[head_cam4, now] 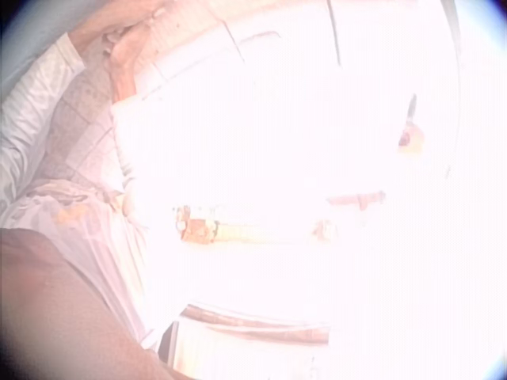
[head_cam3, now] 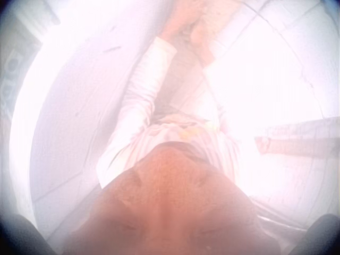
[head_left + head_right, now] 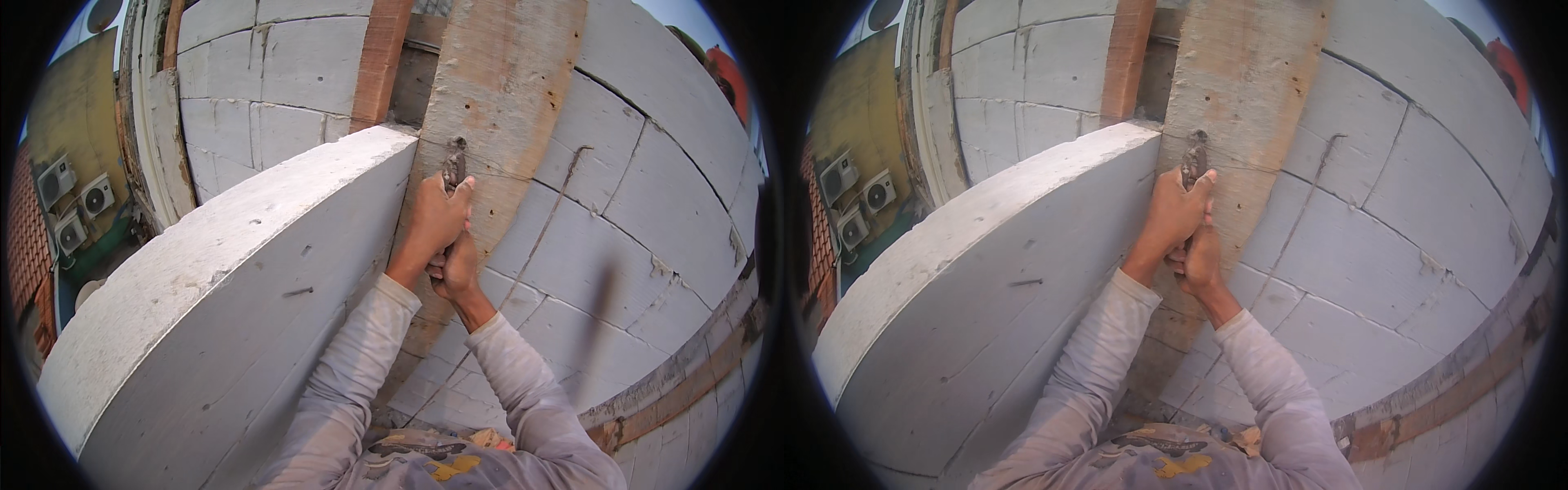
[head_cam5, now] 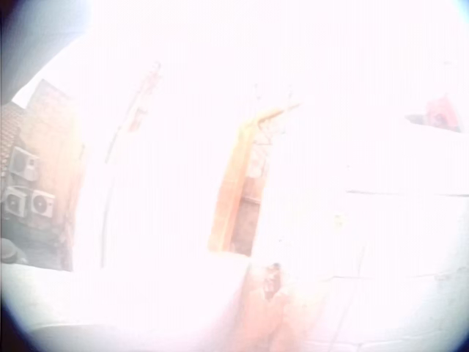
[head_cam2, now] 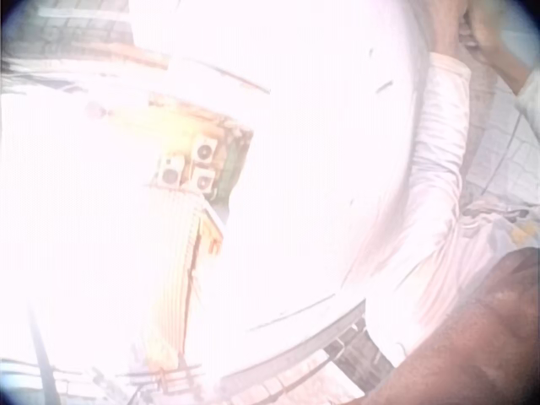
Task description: The person secures a wooden plank to a white block wall using pliers and nails, then threads a wire through the plank and along the wall. The person repeatedly uses pliers to drive nails into the plank and adjusts the wire with both hands.
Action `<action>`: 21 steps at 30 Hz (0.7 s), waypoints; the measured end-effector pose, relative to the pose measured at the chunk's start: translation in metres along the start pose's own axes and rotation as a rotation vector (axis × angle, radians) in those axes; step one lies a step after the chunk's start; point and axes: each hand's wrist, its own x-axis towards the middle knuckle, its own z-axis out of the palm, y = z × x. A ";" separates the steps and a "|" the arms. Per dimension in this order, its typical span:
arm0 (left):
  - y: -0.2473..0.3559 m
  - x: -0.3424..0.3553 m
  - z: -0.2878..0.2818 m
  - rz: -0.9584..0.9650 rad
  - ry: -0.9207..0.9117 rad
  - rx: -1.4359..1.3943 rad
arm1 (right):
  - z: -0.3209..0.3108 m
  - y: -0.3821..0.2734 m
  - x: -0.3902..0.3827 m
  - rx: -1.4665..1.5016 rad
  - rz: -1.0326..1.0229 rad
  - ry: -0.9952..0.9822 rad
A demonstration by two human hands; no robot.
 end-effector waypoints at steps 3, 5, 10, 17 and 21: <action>0.002 -0.002 0.003 0.019 0.038 0.067 | 0.002 -0.002 0.000 -0.020 0.006 0.031; 0.006 -0.004 0.006 0.015 0.059 0.095 | -0.001 -0.003 0.000 -0.028 0.005 0.030; -0.002 -0.001 0.010 0.100 0.124 0.227 | -0.009 0.001 0.002 -0.001 -0.037 -0.027; -0.003 -0.006 0.014 0.114 0.111 0.204 | 0.005 -0.035 -0.015 -0.154 0.043 0.005; -0.017 0.000 0.014 0.185 0.312 0.046 | -0.022 -0.061 -0.030 -0.739 -0.101 0.035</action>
